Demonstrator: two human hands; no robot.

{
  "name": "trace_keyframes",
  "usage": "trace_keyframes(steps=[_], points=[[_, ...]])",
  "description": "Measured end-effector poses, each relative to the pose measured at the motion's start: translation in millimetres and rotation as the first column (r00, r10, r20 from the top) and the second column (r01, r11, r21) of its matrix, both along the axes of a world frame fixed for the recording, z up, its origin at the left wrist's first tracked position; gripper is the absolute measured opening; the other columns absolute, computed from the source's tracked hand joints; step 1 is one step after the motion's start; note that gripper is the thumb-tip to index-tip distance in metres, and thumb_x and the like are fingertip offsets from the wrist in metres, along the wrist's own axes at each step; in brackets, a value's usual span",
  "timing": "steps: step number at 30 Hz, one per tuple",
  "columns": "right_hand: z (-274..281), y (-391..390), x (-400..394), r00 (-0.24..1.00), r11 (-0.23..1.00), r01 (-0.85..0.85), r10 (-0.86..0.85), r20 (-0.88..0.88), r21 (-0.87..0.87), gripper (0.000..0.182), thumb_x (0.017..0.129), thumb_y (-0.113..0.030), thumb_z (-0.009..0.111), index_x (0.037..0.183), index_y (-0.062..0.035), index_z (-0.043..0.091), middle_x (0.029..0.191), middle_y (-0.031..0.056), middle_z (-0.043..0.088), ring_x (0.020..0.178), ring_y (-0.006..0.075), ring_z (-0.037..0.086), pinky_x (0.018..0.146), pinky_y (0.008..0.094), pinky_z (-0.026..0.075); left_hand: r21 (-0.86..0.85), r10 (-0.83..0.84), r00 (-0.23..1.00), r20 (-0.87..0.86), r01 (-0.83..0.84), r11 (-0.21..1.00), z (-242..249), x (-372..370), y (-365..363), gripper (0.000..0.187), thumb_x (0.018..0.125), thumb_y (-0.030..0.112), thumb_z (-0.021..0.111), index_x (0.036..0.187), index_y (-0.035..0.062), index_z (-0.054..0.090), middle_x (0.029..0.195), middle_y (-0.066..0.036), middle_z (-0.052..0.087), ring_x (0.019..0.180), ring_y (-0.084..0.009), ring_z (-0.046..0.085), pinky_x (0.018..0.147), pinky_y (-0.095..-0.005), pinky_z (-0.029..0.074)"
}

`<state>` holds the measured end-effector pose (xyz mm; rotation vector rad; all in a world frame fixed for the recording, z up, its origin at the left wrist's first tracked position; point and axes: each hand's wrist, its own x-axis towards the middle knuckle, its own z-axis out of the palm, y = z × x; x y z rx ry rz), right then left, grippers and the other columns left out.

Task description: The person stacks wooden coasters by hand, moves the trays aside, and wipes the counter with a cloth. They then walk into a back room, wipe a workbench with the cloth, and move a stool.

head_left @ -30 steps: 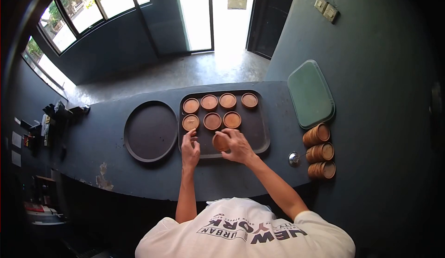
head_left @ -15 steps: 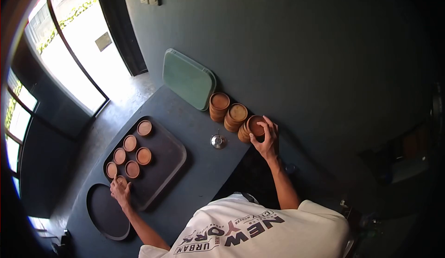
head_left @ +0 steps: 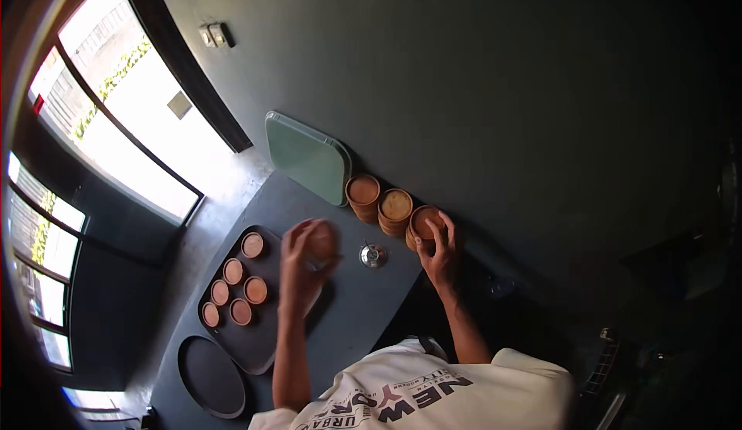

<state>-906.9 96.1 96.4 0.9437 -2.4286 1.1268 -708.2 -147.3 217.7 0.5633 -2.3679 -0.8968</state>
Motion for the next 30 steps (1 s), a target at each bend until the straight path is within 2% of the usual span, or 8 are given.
trace_keyframes(steps=[3, 9, 12, 15, 18, 21, 24, 30], points=[[-9.2, 1.4, 0.0, 1.0, 1.0, 0.019, -0.019, 0.023, -0.013, 0.052, 0.103, -0.03, 0.079, 0.148, -0.0111, 0.064, 0.163, 0.0187, 0.053, 0.144, 0.0429, 0.058, 0.117, 0.0544, 0.052, -0.114, -0.256, 0.966, 0.044, 0.26, 0.959, -16.5, -85.9, 17.8, 0.078, 0.079, 0.02, 0.099, 0.15, 0.0136, 0.068, 0.156, -0.014, 0.061, 0.148, -0.0386, 0.054, 0.121, -0.0514, 0.05], [-3.8, -0.2, -0.9, 0.998, 0.995, 0.055, -0.053, 0.03, -0.082, 0.049, 0.106, -0.034, 0.075, 0.15, -0.0158, 0.066, 0.159, 0.0194, 0.057, 0.139, 0.0422, 0.063, 0.112, 0.053, 0.055, -0.093, -0.401, 0.902, 0.159, 0.419, 0.903, -72.5, -163.9, 25.4, 0.073, 0.087, 0.028, 0.091, 0.155, 0.0248, 0.066, 0.165, -0.009, 0.056, 0.154, -0.0346, 0.048, 0.13, -0.0565, 0.032], [-4.1, 1.4, -5.9, 1.0, 0.997, 0.003, -0.003, 0.003, -0.078, 0.048, 0.109, -0.038, 0.071, 0.15, -0.0135, 0.066, 0.157, 0.0214, 0.058, 0.137, 0.0432, 0.064, 0.111, 0.0534, 0.055, -0.341, -0.287, 0.927, 0.244, 0.358, 0.869, -78.9, -158.1, 28.8, 0.06, 0.095, 0.024, 0.081, 0.154, 0.024, 0.069, 0.171, -0.005, 0.052, 0.159, -0.0307, 0.045, 0.132, -0.0624, 0.023], [-5.6, 3.2, -4.5, 0.996, 0.997, -0.032, 0.038, 0.079, -0.077, 0.055, 0.102, -0.023, 0.078, 0.154, -0.0158, 0.061, 0.161, 0.0213, 0.053, 0.145, 0.045, 0.056, 0.119, 0.0552, 0.049, -0.253, -0.295, 0.922, 0.251, 0.357, 0.899, -87.0, -153.7, 27.1, 0.05, 0.103, 0.021, 0.069, 0.153, 0.0241, 0.071, 0.174, -0.002, 0.05, 0.162, -0.0292, 0.042, 0.133, -0.0663, 0.014], [-12.9, 1.1, -5.8, 0.991, 0.987, -0.049, 0.067, 0.113, -0.154, 0.051, 0.104, -0.023, 0.076, 0.153, -0.0145, 0.062, 0.161, 0.0213, 0.054, 0.148, 0.0437, 0.054, 0.119, 0.0548, 0.05, -0.246, -0.288, 0.934, 0.21, 0.336, 0.909, -92.4, -154.0, 31.6, 0.048, 0.107, 0.023, 0.063, 0.155, 0.0246, 0.07, 0.174, -0.003, 0.05, 0.164, -0.0298, 0.04, 0.134, -0.0654, 0.013], [-12.7, -4.1, -4.2, 0.991, 0.979, -0.028, 0.053, 0.121, -0.203, 0.046, 0.111, -0.039, 0.068, 0.148, -0.0115, 0.067, 0.159, 0.0197, 0.058, 0.144, 0.0438, 0.059, 0.114, 0.0564, 0.052, -0.22, -0.278, 0.944, 0.179, 0.314, 0.924, -95.5, -154.5, 33.7, 0.049, 0.107, 0.022, 0.061, 0.156, 0.0246, 0.069, 0.174, -0.004, 0.05, 0.166, -0.0299, 0.038, 0.135, -0.0672, 0.01], [-6.0, -0.2, -1.6, 0.984, 0.984, 0.123, -0.103, -0.149, 0.132, 0.046, 0.109, -0.039, 0.071, 0.149, -0.0175, 0.067, 0.166, 0.012, 0.054, 0.149, 0.0413, 0.053, 0.122, 0.0587, 0.041, -0.264, -0.273, 0.94, 0.203, 0.321, 0.91, -95.6, -153.4, 31.8, 0.059, 0.103, 0.02, 0.071, 0.161, 0.0239, 0.063, 0.175, -0.003, 0.049, 0.167, -0.0288, 0.037, 0.137, -0.0675, 0.008], [-15.8, 0.9, -1.9, 0.977, 0.989, 0.114, -0.094, -0.193, 0.092, 0.049, 0.113, -0.049, 0.062, 0.15, -0.0172, 0.067, 0.165, 0.01, 0.056, 0.15, 0.0436, 0.051, 0.121, 0.0603, 0.039, -0.184, -0.177, 0.984, -0.004, 0.173, 0.968, -67.5, -100.9, 23.6, 0.084, 0.094, 0.025, 0.088, 0.169, 0.0256, 0.051, 0.175, -0.002, 0.049, 0.167, -0.0263, 0.036, 0.139, -0.0644, 0.005]])
